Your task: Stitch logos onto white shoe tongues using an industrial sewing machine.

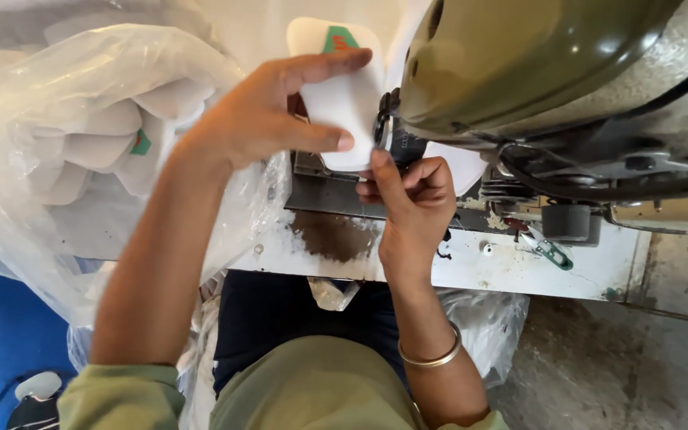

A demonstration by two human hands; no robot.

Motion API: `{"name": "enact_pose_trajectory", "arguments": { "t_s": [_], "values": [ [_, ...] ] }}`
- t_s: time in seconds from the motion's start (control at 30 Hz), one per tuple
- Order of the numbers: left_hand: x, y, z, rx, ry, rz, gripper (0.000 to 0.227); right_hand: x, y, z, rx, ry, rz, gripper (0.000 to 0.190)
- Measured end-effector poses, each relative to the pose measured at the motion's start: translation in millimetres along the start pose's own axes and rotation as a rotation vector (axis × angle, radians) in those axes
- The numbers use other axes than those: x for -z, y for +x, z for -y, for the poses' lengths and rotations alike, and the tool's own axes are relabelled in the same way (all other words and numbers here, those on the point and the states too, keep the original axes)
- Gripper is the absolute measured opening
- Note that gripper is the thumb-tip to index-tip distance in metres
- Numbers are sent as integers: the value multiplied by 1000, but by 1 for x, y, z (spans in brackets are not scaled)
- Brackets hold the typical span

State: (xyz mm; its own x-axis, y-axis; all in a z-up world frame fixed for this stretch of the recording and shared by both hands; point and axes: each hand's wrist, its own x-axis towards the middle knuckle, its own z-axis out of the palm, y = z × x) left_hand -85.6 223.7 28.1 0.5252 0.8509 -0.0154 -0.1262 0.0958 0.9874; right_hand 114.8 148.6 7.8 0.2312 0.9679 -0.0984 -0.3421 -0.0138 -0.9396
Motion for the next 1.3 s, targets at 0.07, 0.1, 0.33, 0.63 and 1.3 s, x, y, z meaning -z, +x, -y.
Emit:
{"name": "enact_pose_trajectory", "arguments": {
  "t_s": [0.07,0.1,0.33,0.63,1.3],
  "values": [
    [-22,-15,9,-19,29,-69,82,1,0,3,21,-31,-2,36],
    [-38,-24,16,-98,90,-233,79,2,1,6,-25,-27,1,34],
    [-103,-51,77,-182,-31,-922,36,15,8,-7,-15,12,56,38],
    [-126,-74,76,-138,-56,-932,35,12,5,8,-78,-11,60,30],
    [-123,-28,45,-133,-212,-718,49,212,33,64,1007,-1131,-414,47]
  ]
}}
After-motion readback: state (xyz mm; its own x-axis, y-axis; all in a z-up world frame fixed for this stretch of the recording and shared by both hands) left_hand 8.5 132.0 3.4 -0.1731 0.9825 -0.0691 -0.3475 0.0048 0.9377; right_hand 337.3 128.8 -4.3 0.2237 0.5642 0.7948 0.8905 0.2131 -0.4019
